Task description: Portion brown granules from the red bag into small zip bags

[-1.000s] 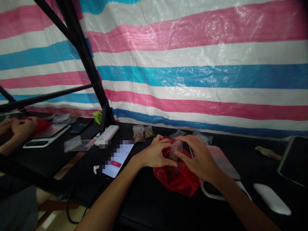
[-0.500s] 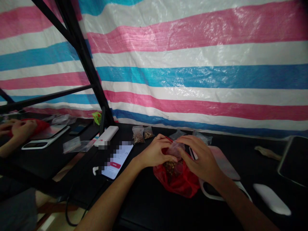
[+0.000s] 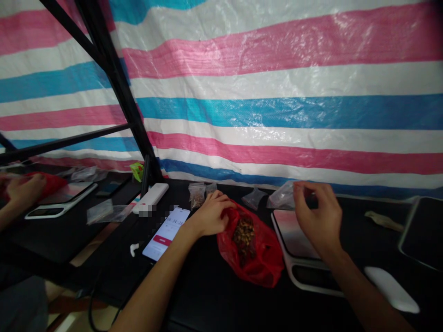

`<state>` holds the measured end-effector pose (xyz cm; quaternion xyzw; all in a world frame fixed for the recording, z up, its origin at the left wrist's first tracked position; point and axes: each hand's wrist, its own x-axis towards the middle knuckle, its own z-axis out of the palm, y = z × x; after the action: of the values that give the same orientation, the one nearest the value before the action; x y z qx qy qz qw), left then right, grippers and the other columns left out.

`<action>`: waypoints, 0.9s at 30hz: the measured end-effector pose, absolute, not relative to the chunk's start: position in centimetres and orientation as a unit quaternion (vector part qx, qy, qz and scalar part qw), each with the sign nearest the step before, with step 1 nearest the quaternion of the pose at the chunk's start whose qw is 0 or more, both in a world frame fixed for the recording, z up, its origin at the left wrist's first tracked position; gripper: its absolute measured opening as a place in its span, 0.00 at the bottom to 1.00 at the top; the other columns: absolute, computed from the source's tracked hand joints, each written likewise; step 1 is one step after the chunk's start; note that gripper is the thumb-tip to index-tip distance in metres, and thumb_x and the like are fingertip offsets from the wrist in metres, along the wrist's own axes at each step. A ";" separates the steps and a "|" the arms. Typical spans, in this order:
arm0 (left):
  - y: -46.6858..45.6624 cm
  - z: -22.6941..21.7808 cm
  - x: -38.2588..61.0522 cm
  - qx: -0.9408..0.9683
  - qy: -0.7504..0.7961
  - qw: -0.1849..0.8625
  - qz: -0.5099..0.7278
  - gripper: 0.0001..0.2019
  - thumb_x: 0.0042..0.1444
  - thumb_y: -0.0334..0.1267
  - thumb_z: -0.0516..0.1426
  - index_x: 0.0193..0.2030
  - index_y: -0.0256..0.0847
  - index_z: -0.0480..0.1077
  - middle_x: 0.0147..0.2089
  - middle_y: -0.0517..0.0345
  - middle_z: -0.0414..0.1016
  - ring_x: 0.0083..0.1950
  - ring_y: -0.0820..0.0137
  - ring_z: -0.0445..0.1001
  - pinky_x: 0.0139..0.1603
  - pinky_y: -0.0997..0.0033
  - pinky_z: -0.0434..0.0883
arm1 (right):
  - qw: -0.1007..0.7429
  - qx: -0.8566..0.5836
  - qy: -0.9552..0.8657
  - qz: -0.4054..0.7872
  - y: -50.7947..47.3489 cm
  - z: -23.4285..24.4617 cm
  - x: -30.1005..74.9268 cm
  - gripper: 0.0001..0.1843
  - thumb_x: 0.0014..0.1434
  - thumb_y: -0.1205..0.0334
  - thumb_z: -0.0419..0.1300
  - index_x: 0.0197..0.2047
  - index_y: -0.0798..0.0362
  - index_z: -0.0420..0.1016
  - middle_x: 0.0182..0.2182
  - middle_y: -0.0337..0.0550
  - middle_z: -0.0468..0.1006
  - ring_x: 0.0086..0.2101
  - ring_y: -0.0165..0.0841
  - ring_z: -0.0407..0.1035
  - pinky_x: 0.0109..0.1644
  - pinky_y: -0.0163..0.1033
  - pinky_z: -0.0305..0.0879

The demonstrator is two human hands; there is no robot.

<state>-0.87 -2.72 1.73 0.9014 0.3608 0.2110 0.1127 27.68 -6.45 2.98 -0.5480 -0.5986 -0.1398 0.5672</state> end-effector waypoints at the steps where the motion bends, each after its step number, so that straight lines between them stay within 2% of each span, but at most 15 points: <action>1: -2.6 1.6 -0.9 0.903 0.355 0.114 0.213 0.18 0.51 0.25 0.56 0.45 0.44 0.78 0.46 0.53 0.77 0.53 0.57 0.66 0.58 0.52 0.64 | 0.563 -0.562 -0.593 -0.124 -6.1 2.7 28.3 0.10 0.68 0.55 0.59 0.43 0.50 0.79 0.37 0.46 0.79 0.38 0.41 0.74 0.49 0.48 0.70; 4: -2.4 1.4 -0.7 0.903 0.328 0.125 0.247 0.14 0.47 0.21 0.52 0.33 0.42 0.74 0.40 0.54 0.75 0.51 0.60 0.66 0.55 0.58 0.66 | 0.539 -0.614 -0.574 -0.059 -5.2 1.9 29.6 0.12 0.66 0.52 0.59 0.45 0.50 0.78 0.38 0.47 0.82 0.38 0.42 0.78 0.47 0.47 0.71; 6: -2.4 1.5 -0.6 0.889 0.321 0.130 0.299 0.13 0.47 0.20 0.50 0.30 0.41 0.70 0.37 0.54 0.73 0.48 0.62 0.67 0.52 0.61 0.66 | 0.492 -0.643 -0.586 -0.037 -4.9 1.4 29.9 0.13 0.65 0.51 0.59 0.45 0.50 0.78 0.37 0.47 0.84 0.39 0.44 0.79 0.47 0.48 0.70; 11: -2.8 1.8 -0.8 0.816 0.397 0.091 0.410 0.12 0.55 0.24 0.47 0.26 0.42 0.65 0.32 0.56 0.69 0.38 0.66 0.70 0.41 0.64 0.65 | 0.356 -0.662 -0.648 -0.122 -5.1 0.6 29.1 0.13 0.63 0.55 0.57 0.45 0.49 0.79 0.45 0.48 0.82 0.48 0.49 0.76 0.54 0.57 0.63; 13: -2.8 1.8 -0.8 0.763 0.483 0.055 0.427 0.13 0.59 0.26 0.46 0.29 0.42 0.67 0.33 0.56 0.71 0.38 0.66 0.72 0.41 0.65 0.66 | 0.350 -0.659 -0.651 -0.141 -5.2 0.6 28.7 0.15 0.62 0.57 0.56 0.48 0.48 0.79 0.46 0.49 0.81 0.49 0.49 0.75 0.55 0.57 0.61; 15: -2.7 1.5 -0.7 0.702 0.587 0.000 0.403 0.12 0.62 0.29 0.47 0.36 0.42 0.71 0.39 0.54 0.75 0.42 0.64 0.74 0.44 0.65 0.67 | 0.362 -0.653 -0.648 -0.149 -5.3 0.7 28.5 0.15 0.62 0.58 0.56 0.48 0.47 0.79 0.46 0.48 0.80 0.49 0.47 0.74 0.55 0.56 0.59; 18: -2.3 0.6 -0.4 0.650 0.700 -0.088 0.283 0.12 0.65 0.37 0.51 0.48 0.38 0.73 0.48 0.43 0.77 0.53 0.54 0.73 0.52 0.58 0.69 | 0.389 -0.645 -0.638 -0.162 -5.5 1.1 28.3 0.13 0.62 0.60 0.56 0.47 0.46 0.79 0.46 0.46 0.79 0.50 0.46 0.73 0.55 0.54 0.58; 21: -2.1 -0.5 -0.4 0.644 0.732 -0.124 0.182 0.18 0.65 0.42 0.53 0.56 0.34 0.72 0.52 0.35 0.75 0.58 0.46 0.70 0.54 0.52 0.69 | 0.399 -0.643 -0.632 -0.168 -5.6 1.3 28.3 0.13 0.62 0.61 0.56 0.47 0.45 0.78 0.45 0.45 0.78 0.49 0.46 0.73 0.54 0.53 0.57; 23: -2.1 -0.7 -0.5 0.651 0.734 -0.122 0.152 0.19 0.66 0.40 0.53 0.60 0.34 0.70 0.54 0.34 0.74 0.58 0.45 0.70 0.53 0.51 0.70 | 0.400 -0.640 -0.635 -0.166 -5.6 1.3 28.2 0.13 0.62 0.61 0.56 0.46 0.46 0.78 0.45 0.45 0.78 0.49 0.46 0.73 0.54 0.53 0.57; 27: -2.1 -0.4 -1.1 0.663 0.731 -0.093 0.132 0.21 0.65 0.29 0.49 0.63 0.38 0.68 0.57 0.38 0.73 0.54 0.48 0.73 0.51 0.52 0.71 | 0.406 -0.632 -0.640 -0.159 -5.5 1.1 27.9 0.12 0.61 0.63 0.56 0.46 0.45 0.78 0.45 0.45 0.78 0.48 0.45 0.73 0.54 0.54 0.57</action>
<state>-1.14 -2.06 -0.41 0.6633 0.7308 0.1316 -0.0931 27.91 -5.54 1.06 -0.6324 -0.6401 -0.1586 0.4065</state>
